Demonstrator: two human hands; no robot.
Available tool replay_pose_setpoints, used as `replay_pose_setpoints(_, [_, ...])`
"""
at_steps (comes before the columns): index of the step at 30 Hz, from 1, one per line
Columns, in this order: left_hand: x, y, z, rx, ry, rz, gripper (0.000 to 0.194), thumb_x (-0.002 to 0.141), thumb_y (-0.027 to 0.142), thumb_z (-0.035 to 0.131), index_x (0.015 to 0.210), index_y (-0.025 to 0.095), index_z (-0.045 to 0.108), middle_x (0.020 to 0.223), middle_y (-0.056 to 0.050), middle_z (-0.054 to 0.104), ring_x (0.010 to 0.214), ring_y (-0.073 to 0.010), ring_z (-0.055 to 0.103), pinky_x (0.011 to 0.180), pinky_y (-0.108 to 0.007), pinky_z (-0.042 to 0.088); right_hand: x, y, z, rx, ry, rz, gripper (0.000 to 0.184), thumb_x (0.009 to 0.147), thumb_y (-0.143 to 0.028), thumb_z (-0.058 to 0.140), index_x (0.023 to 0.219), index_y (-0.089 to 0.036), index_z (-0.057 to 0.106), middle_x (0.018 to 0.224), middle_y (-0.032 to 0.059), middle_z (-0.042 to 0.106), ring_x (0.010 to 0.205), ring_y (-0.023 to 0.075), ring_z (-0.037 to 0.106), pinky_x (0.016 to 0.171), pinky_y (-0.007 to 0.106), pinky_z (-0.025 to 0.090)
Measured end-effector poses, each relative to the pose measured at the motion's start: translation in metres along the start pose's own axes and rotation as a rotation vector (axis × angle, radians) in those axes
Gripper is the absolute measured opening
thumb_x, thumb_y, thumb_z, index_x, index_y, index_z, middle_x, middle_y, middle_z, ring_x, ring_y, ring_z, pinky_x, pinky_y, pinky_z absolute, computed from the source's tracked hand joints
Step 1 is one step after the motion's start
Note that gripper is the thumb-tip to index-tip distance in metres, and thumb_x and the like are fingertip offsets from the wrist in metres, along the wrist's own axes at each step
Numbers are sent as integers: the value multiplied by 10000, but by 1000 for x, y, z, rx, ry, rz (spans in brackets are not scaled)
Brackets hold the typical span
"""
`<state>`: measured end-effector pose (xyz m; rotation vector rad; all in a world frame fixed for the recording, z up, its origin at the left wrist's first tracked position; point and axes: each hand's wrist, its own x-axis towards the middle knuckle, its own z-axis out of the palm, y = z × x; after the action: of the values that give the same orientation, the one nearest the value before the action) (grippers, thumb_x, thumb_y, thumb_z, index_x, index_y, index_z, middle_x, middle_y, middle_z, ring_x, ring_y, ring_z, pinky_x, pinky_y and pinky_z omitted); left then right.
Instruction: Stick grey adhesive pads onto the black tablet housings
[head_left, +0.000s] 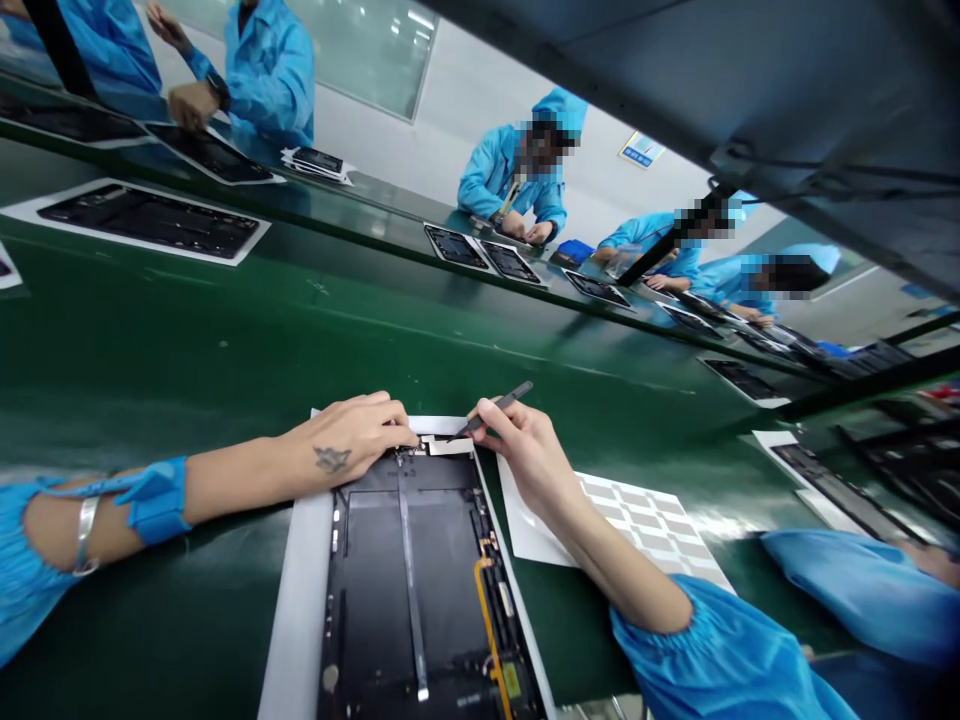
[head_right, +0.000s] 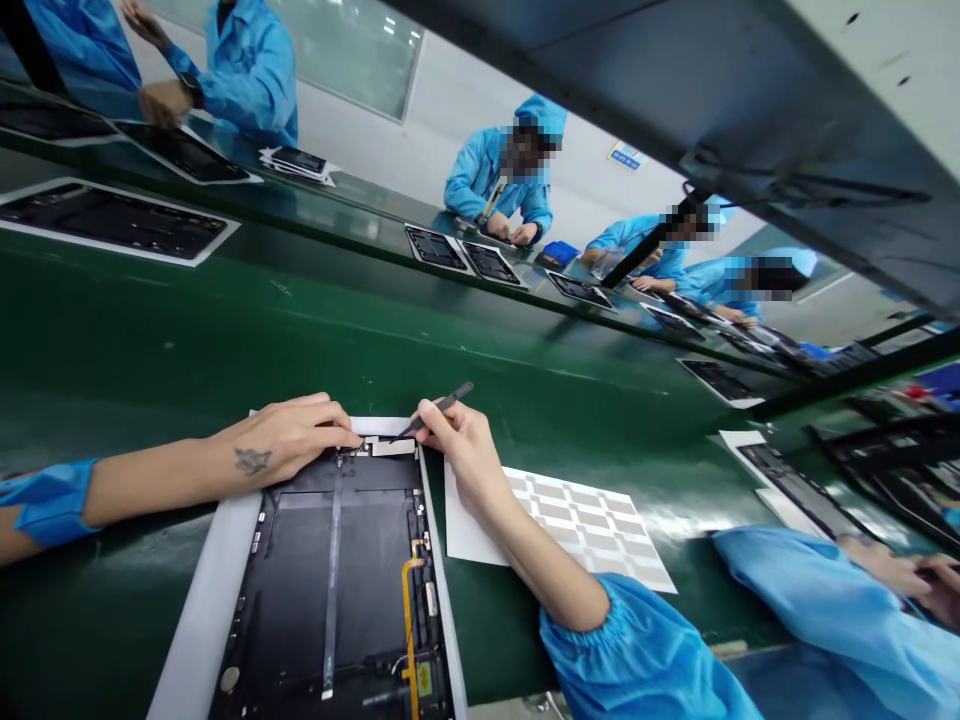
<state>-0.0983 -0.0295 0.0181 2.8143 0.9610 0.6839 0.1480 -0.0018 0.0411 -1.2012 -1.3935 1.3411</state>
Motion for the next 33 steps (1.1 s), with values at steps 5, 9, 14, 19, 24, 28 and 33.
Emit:
replay_pose_setpoints(5, [-1,-4,7,7,25,11,358,909,1,418,1114,196,639,1059,-53,647,883,-192,549,712,-278,431,0,1,0,-17,10,9,450,684,-605,805,673,-174,673,636,10,600,673,145,570,719,291,510])
replay_pose_setpoints(9, [-1,-4,8,16,19,2,353,913,9,412,1101,199,643,1054,-51,646,877,-184,546,711,-270,427,0,1,0,-34,7,4,444,696,-598,798,679,-172,674,643,13,609,679,147,578,712,284,507])
replay_pose_setpoints(14, [-1,-4,6,12,-13,-7,346,924,29,403,1109,200,640,1061,-57,640,895,-185,546,729,-274,438,0,1,-1,-43,-7,-5,432,702,-594,793,692,-178,678,638,8,607,656,142,571,703,282,505])
replay_pose_setpoints(19, [0,-3,4,9,-22,-3,368,931,33,370,1123,198,636,1075,-63,637,909,-191,536,743,-285,453,1,2,-2,-65,-18,-9,429,717,-599,777,679,-186,668,654,15,610,686,156,585,722,295,513])
replay_pose_setpoints(24, [1,-3,4,9,-39,-21,359,929,41,379,1104,201,649,1058,-64,642,899,-188,542,736,-282,456,1,2,-2,-76,-23,-14,435,715,-604,775,698,-182,671,648,9,608,671,152,584,718,295,514])
replay_pose_setpoints(28, [0,-3,4,1,-10,-8,351,941,42,377,1116,195,640,1065,-67,639,897,-191,539,718,-283,447,1,1,-1,-76,-17,-2,447,699,-611,785,703,-178,672,638,4,607,662,145,580,714,287,511])
replay_pose_setpoints(33, [0,-1,4,-6,-25,-23,414,941,35,365,1227,211,608,1088,-67,621,932,-204,522,731,-293,447,2,2,-1,-95,-7,-13,462,697,-623,780,667,-181,650,638,10,612,654,146,576,695,283,501])
